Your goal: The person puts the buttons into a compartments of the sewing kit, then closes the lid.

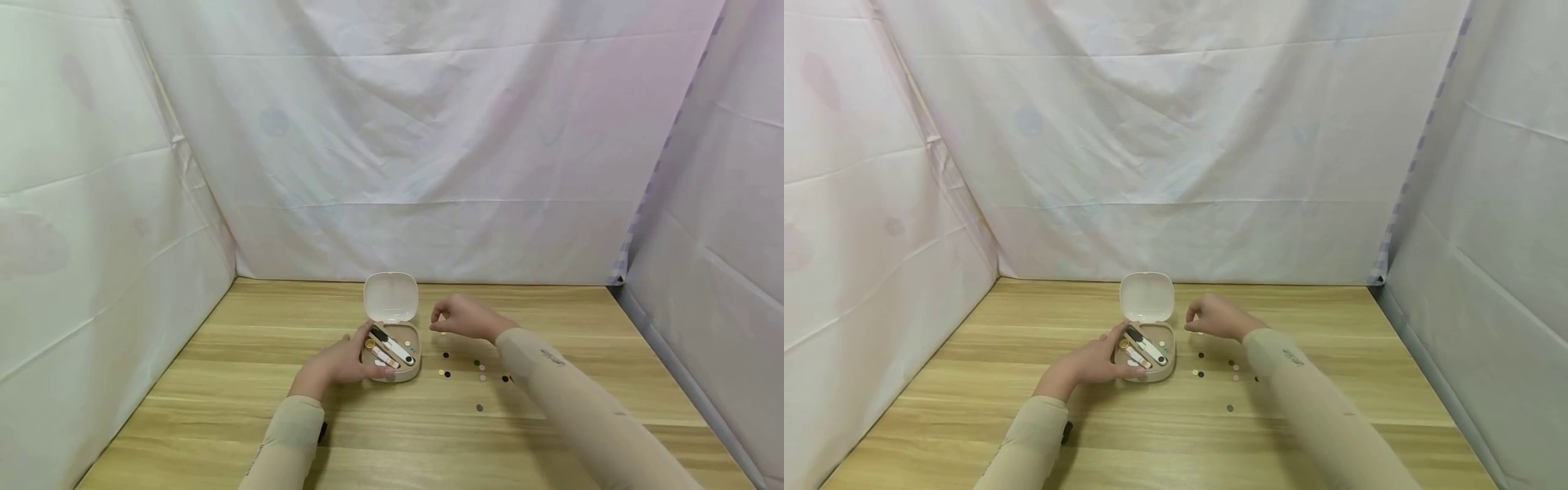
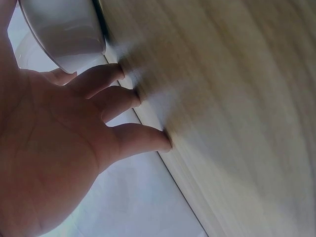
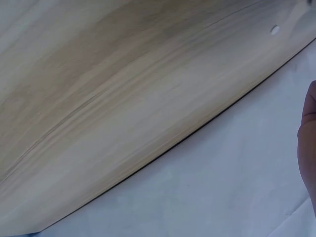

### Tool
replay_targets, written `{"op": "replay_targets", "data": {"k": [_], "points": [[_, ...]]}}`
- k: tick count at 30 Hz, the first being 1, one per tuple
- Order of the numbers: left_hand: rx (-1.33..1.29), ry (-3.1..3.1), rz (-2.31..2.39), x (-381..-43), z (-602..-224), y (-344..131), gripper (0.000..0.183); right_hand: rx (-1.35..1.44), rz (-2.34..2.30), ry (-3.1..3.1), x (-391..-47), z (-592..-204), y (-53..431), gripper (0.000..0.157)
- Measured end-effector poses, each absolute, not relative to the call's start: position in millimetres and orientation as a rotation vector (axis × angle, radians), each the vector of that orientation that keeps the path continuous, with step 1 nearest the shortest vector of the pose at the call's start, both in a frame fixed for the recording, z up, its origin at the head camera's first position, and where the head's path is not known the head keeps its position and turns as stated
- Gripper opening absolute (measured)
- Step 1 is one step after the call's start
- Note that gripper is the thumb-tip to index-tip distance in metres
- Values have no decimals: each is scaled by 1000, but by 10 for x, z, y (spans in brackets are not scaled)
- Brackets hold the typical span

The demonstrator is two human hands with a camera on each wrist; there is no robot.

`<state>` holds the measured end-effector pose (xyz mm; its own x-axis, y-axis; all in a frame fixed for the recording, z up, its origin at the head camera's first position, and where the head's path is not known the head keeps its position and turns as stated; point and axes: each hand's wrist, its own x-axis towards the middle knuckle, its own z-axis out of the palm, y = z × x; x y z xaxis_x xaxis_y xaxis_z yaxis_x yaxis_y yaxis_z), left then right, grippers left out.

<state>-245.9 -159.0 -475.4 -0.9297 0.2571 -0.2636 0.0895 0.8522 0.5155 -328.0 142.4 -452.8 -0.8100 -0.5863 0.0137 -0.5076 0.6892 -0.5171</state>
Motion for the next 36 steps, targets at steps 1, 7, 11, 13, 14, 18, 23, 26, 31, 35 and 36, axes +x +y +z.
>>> {"op": "replay_targets", "data": {"k": [1,7,11,13,14,18,23,26,31,35,36], "points": [[260,2706,725,-2460,-4751,-1590,123,-902,-781,2739,-3277,-4516,1391,8],[258,2693,738,-2461,-4758,-1590,124,-944,-807,2716,-3272,-4478,1219,8],[256,2692,744,-2461,-4762,-1597,125,-979,-817,2711,-3265,-4474,1116,8],[259,2695,741,-2466,-4758,-1603,125,-999,-818,2711,-3259,-4479,1071,8],[259,2697,733,-2470,-4757,-1604,125,-1004,-822,2705,-3254,-4480,1052,7],[265,2698,721,-2479,-4755,-1606,125,-1028,-815,2701,-3237,-4507,984,6],[275,2696,729,-2476,-4775,-1590,125,-1016,-818,2693,-3229,-4595,929,7],[272,2691,740,-2472,-4796,-1586,125,-990,-827,2675,-3230,-4653,903,6],[271,2697,734,-2468,-4808,-1580,126,-970,-857,2641,-3234,-4686,873,7],[266,2705,717,-2473,-4794,-1574,125,-993,-844,2643,-3252,-4704,859,7],[267,2706,714,-2475,-4790,-1575,125,-1002,-838,2644,-3253,-4707,856,8]]}}
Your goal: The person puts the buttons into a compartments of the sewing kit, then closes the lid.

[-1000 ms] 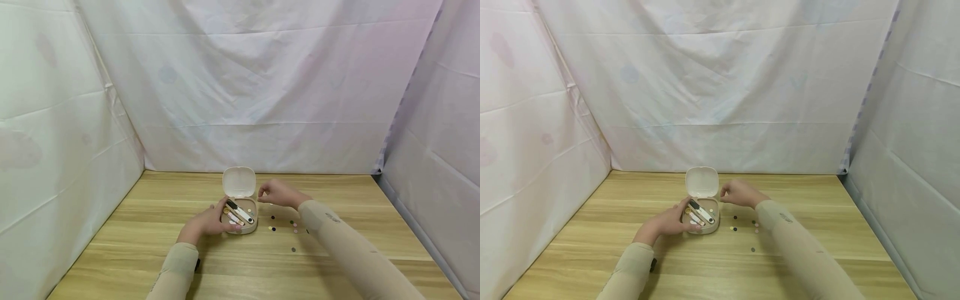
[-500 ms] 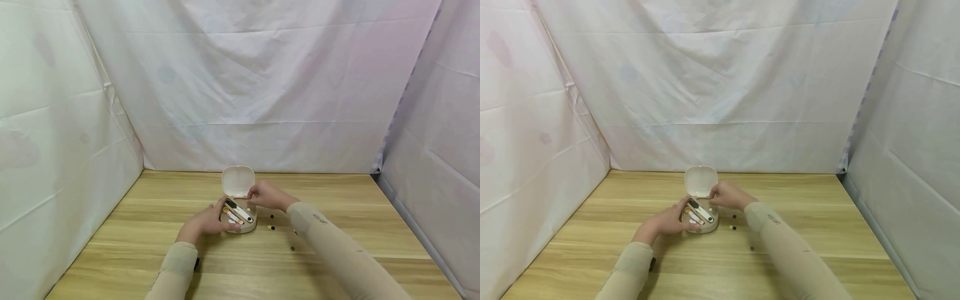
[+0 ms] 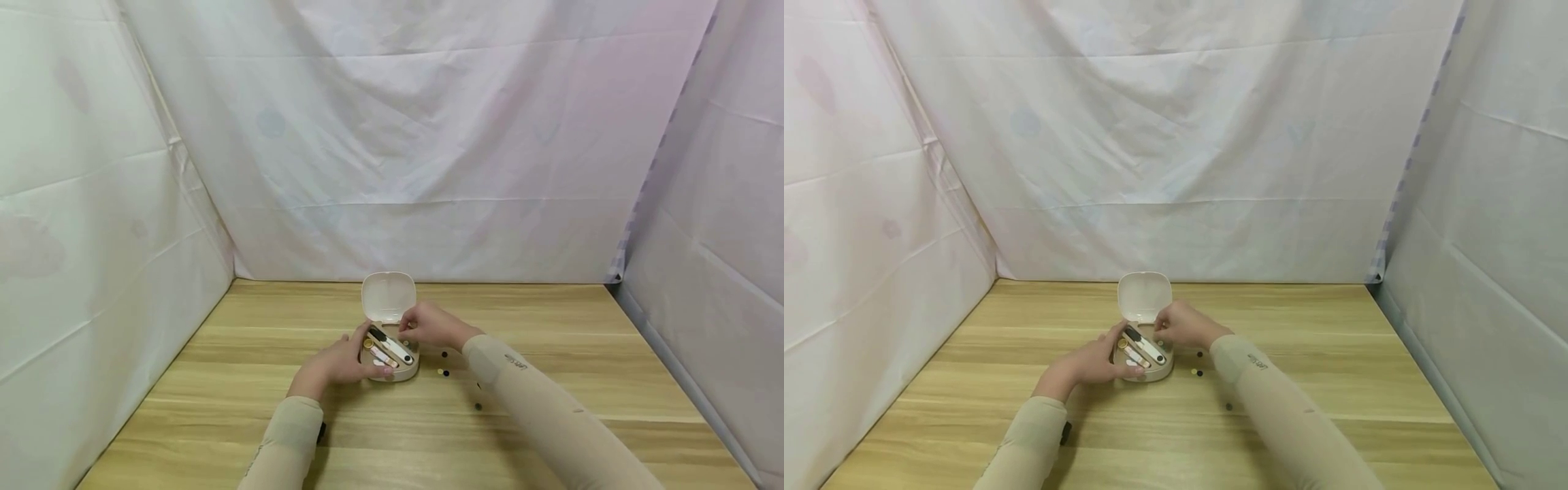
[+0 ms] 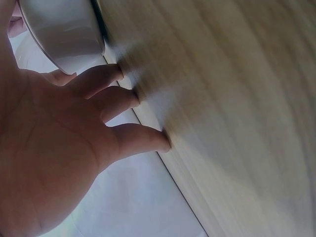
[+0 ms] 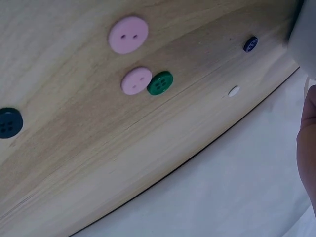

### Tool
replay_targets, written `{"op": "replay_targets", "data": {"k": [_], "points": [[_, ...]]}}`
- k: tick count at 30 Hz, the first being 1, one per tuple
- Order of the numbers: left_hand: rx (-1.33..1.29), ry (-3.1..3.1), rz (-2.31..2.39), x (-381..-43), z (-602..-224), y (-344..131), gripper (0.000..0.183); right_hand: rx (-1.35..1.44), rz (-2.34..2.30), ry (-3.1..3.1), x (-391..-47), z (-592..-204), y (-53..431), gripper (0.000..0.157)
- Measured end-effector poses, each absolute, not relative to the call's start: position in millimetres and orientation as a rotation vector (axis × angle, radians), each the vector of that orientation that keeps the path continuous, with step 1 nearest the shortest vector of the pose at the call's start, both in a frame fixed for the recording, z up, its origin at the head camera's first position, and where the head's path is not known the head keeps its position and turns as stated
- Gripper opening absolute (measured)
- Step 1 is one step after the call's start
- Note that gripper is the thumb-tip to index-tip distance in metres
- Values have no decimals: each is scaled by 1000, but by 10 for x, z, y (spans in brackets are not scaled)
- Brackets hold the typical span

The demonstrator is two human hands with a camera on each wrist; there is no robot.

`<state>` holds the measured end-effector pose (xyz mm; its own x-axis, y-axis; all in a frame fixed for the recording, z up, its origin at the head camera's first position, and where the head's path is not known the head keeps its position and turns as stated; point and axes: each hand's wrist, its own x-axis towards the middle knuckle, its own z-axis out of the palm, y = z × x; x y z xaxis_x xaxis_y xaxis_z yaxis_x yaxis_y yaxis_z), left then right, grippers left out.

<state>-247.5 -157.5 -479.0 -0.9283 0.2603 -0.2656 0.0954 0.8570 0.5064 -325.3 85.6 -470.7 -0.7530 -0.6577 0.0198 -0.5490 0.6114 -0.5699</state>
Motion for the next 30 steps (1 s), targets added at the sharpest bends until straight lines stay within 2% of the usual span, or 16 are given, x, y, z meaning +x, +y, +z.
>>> {"op": "replay_targets", "data": {"k": [30], "points": [[259,2702,722,-2469,-4775,-1585,123,-898,-803,2689,-3330,-4520,1138,18]]}}
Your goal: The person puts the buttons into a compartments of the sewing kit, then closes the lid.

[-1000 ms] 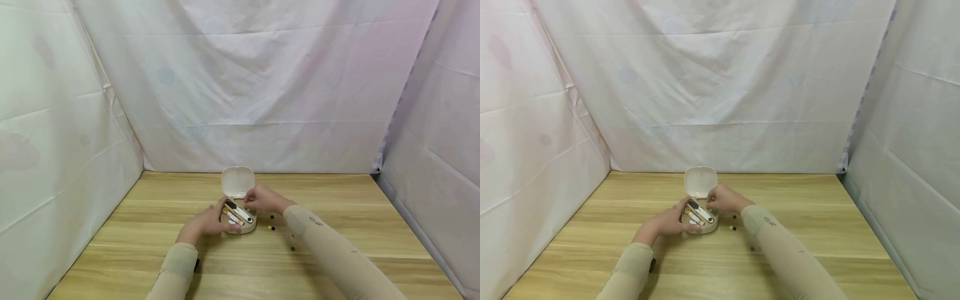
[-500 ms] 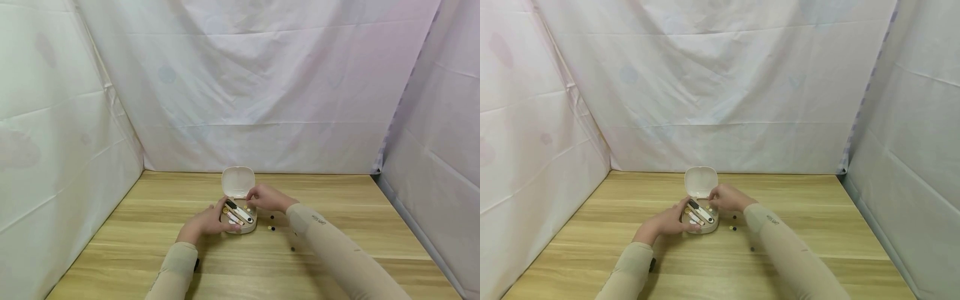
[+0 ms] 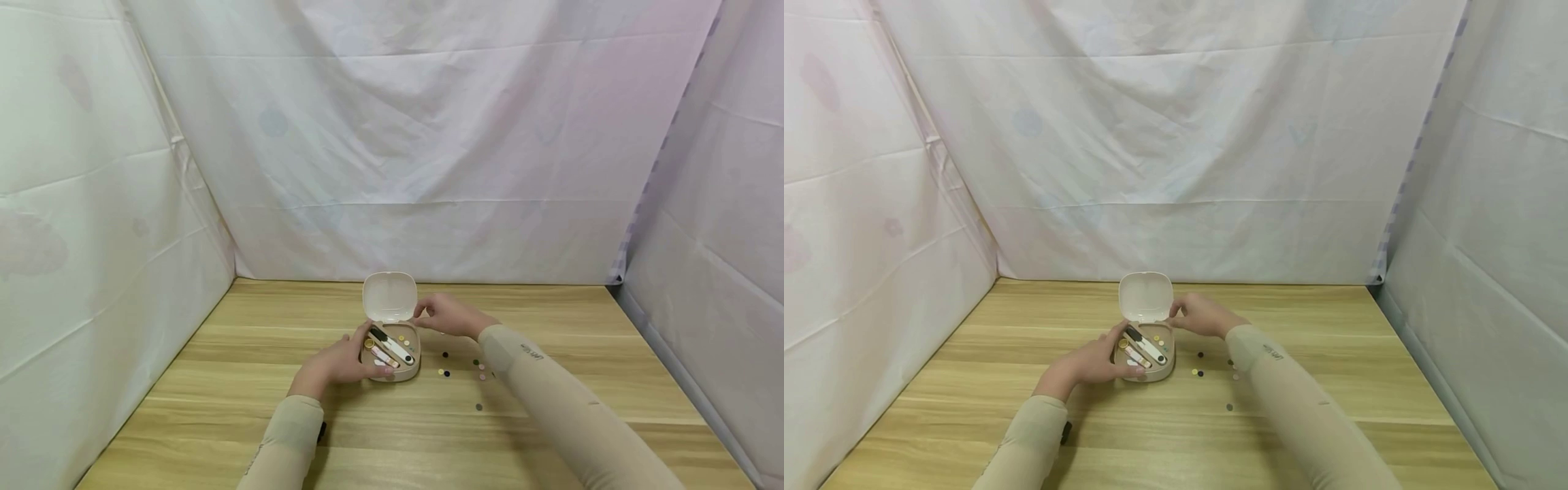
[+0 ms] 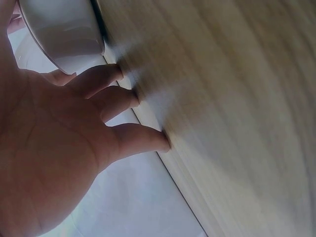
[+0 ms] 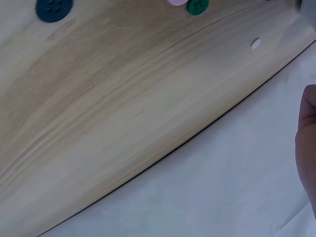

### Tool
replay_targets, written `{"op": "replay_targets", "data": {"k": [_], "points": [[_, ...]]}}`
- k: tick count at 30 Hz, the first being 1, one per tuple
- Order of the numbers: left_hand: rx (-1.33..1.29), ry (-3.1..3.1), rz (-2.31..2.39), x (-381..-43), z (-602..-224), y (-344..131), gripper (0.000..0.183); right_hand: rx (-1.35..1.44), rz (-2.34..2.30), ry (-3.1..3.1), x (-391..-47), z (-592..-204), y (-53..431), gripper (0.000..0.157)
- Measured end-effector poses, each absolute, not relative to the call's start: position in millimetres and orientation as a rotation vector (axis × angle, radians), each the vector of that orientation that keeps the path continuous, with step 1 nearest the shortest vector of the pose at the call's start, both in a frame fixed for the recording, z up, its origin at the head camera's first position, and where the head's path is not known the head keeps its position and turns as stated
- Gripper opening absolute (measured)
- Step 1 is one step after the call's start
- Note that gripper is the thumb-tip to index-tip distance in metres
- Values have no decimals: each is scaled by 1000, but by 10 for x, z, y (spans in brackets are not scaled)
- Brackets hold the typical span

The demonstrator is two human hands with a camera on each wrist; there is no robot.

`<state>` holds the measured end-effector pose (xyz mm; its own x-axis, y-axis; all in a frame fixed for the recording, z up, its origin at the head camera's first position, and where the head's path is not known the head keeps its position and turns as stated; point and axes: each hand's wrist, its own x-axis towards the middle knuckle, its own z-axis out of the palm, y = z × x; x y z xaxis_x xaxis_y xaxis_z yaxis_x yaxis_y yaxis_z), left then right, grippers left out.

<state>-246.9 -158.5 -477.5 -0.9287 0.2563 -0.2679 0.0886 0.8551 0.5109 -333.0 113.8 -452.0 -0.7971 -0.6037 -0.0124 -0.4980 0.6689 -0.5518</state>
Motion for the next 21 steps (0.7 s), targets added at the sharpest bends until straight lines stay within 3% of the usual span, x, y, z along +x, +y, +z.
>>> {"op": "replay_targets", "data": {"k": [21], "points": [[250,2716,704,-2477,-4805,-1577,124,-733,-855,2693,-3428,-4718,1485,20]]}}
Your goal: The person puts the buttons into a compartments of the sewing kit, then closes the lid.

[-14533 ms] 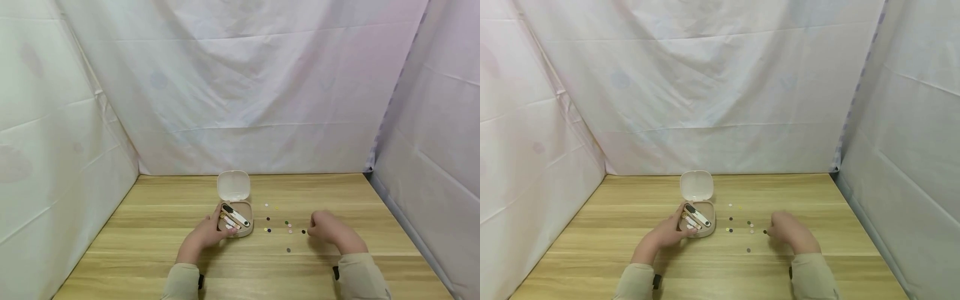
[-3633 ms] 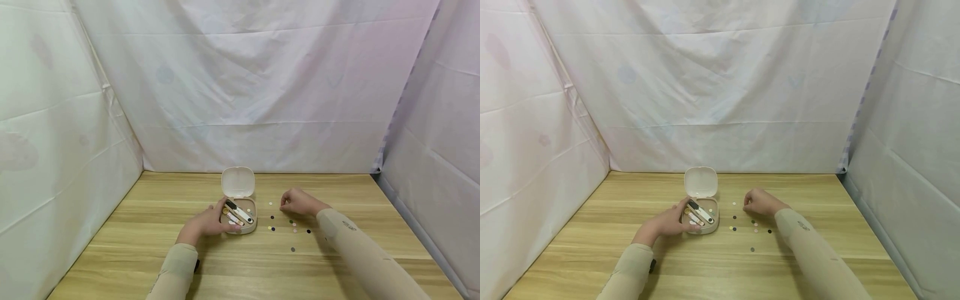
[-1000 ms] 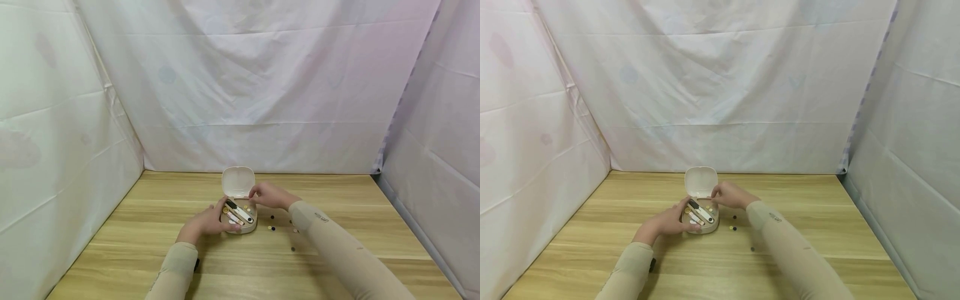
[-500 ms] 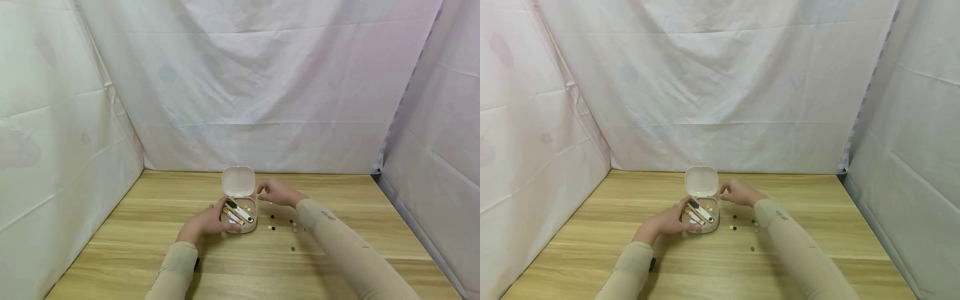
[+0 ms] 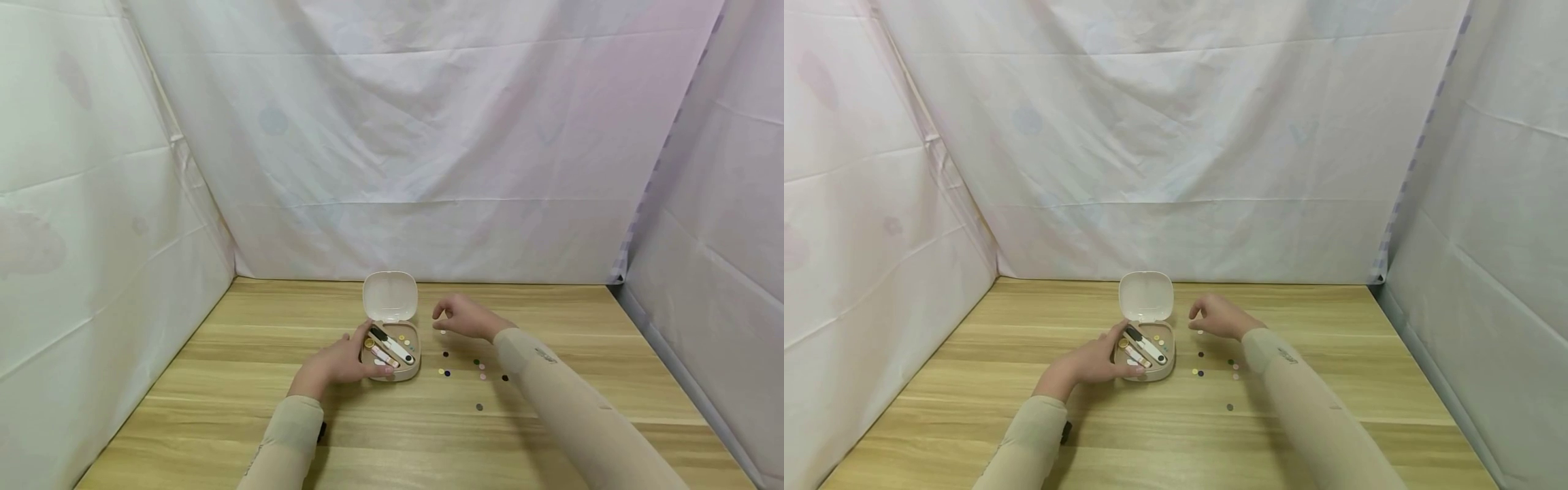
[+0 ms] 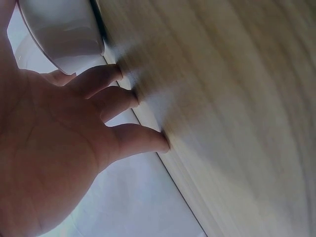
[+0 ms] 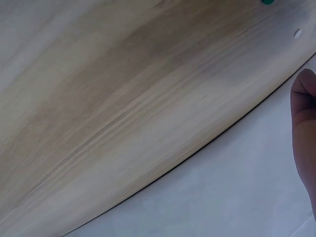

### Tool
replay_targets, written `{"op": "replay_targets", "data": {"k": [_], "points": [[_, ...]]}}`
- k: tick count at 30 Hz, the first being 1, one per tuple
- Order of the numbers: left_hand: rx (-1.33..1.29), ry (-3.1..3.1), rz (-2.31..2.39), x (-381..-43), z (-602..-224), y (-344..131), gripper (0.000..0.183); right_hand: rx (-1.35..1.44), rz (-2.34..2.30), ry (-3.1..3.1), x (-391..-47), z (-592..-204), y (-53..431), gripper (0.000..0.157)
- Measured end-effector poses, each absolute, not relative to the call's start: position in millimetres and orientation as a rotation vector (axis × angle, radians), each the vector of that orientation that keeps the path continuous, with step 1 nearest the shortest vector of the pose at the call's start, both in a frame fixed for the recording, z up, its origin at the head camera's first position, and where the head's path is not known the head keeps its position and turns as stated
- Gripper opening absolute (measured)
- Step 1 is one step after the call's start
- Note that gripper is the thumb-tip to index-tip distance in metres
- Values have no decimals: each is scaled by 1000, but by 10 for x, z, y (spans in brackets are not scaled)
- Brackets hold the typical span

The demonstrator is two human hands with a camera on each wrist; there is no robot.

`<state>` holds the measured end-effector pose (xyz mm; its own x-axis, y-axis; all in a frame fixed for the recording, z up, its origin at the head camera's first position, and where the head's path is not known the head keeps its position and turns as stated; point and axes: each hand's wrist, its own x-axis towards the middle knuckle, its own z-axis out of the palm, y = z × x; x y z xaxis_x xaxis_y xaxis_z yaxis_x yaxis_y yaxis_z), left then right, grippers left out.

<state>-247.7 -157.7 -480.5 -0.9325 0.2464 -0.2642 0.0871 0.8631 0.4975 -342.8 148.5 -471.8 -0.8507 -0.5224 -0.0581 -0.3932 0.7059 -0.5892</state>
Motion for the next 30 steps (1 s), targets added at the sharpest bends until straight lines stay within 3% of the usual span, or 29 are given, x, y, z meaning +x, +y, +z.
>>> {"op": "replay_targets", "data": {"k": [20,30], "points": [[247,2716,716,-2434,-4832,-1604,124,-565,-964,2625,-3397,-4929,1602,21],[267,2729,707,-2452,-4821,-1586,124,-506,-1065,2562,-3391,-4943,1601,13]]}}
